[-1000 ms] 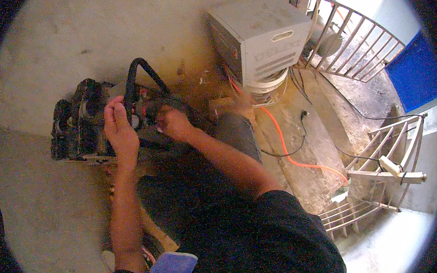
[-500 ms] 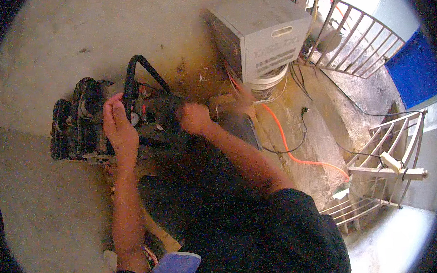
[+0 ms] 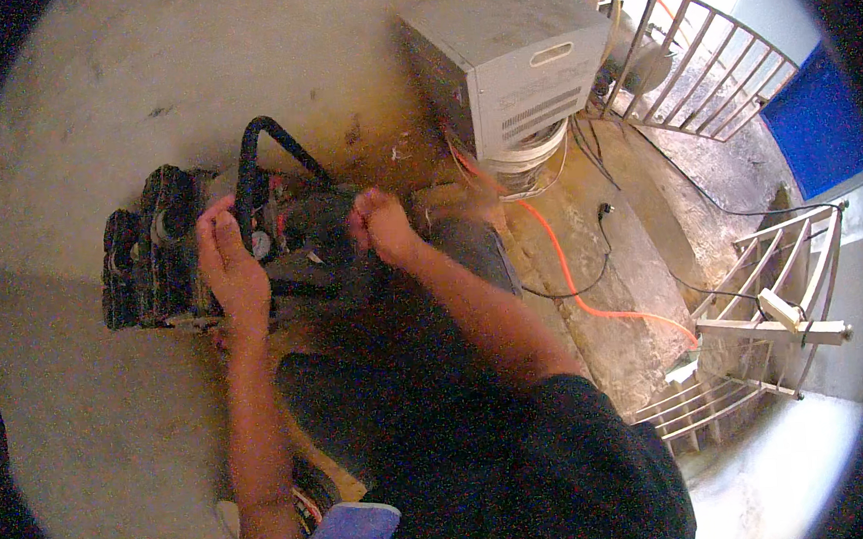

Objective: The person sits on the floor and repeatedly pulls the starter cord of a portable air compressor, then adjusts a knob on the unit. The person continues to pull the cord and manipulate the knob multiple times.

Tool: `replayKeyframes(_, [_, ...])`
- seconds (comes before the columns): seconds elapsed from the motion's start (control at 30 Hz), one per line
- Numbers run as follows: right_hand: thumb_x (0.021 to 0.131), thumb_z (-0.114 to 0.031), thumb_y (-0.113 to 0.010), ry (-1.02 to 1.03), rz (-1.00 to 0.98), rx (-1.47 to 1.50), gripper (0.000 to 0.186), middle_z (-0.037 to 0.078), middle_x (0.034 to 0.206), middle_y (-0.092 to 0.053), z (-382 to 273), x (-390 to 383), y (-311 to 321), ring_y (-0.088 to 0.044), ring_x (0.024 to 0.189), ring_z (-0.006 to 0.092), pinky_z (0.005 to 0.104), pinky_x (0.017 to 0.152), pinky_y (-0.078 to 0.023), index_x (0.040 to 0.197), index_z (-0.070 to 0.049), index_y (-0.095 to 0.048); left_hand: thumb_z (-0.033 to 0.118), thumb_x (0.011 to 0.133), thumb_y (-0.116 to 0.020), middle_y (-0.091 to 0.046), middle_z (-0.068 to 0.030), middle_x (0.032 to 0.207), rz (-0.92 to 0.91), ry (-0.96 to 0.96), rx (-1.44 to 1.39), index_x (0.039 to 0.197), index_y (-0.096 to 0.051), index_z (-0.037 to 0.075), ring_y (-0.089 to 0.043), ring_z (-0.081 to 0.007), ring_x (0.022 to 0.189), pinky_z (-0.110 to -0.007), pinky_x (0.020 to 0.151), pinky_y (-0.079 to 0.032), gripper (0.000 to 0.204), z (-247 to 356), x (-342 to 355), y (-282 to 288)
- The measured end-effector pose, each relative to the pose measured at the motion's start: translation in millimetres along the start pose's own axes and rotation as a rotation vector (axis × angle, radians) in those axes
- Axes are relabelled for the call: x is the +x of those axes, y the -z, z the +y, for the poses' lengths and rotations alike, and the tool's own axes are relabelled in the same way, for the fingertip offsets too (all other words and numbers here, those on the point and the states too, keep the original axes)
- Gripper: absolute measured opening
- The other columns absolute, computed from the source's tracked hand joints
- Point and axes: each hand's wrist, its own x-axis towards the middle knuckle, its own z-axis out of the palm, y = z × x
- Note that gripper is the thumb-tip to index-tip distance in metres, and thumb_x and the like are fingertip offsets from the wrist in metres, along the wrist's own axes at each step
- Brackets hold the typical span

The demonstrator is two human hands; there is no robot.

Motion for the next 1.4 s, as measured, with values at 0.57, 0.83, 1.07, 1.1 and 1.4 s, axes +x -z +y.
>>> replayKeyframes(0.57, [0.094,-0.032,-0.057,0.180,-0.170,-1.089,0.026,0.017,0.076,-0.062,-12,-39,4,-0.060,0.074,0.0372,0.0442,0.065,-0.047,0.098,-0.007,-0.053,0.023,0.103,-0.043,-0.060,-0.0064,0.098,-0.035,0.021,0.013,0.111,-0.056,0.001,-0.053,-0.0131,0.085,-0.028,0.078,-0.044,0.026,-1,1,3])
replayKeyframes(0.83, [0.089,-0.041,-0.058,0.306,-0.316,-1.692,0.032,0.014,0.078,-0.067,-43,26,-37,-0.066,0.074,0.0354,0.0505,0.062,-0.050,0.093,-0.010,-0.065,0.023,0.103,-0.043,-0.060,-0.0066,0.096,-0.016,-0.061,0.090,0.112,-0.056,0.002,-0.051,-0.0139,0.082,-0.028,0.076,-0.044,0.027,-1,4,2])
replayKeyframes(1.07, [0.082,-0.025,-0.064,0.959,-0.387,-1.489,0.019,0.010,0.067,-0.061,-74,-45,-71,-0.063,0.061,0.0299,0.0455,0.050,-0.048,0.075,-0.008,-0.061,0.023,0.103,-0.043,-0.062,-0.0089,0.097,-0.008,-0.002,0.120,0.112,-0.056,0.001,-0.054,-0.0158,0.084,-0.030,0.078,-0.045,0.027,1,-2,5])
replayKeyframes(1.1, [0.082,-0.025,-0.065,0.848,-0.415,-1.410,0.019,0.011,0.064,-0.060,-68,-69,-60,-0.063,0.063,0.0302,0.0461,0.053,-0.049,0.073,-0.008,-0.062,0.022,0.102,-0.043,-0.062,-0.0088,0.097,-0.006,-0.006,0.103,0.112,-0.056,0.001,-0.054,-0.0157,0.084,-0.030,0.078,-0.045,0.027,1,-2,5])
replayKeyframes(1.4, [0.090,-0.028,-0.061,0.465,0.037,-1.648,0.029,0.015,0.073,-0.061,-75,49,-49,-0.062,0.074,0.0330,0.0457,0.062,-0.047,0.070,-0.007,-0.059,0.021,0.102,-0.045,-0.061,-0.0082,0.094,-0.035,0.019,0.090,0.111,-0.056,0.001,-0.053,-0.0152,0.082,-0.030,0.076,-0.045,0.026,2,1,6])
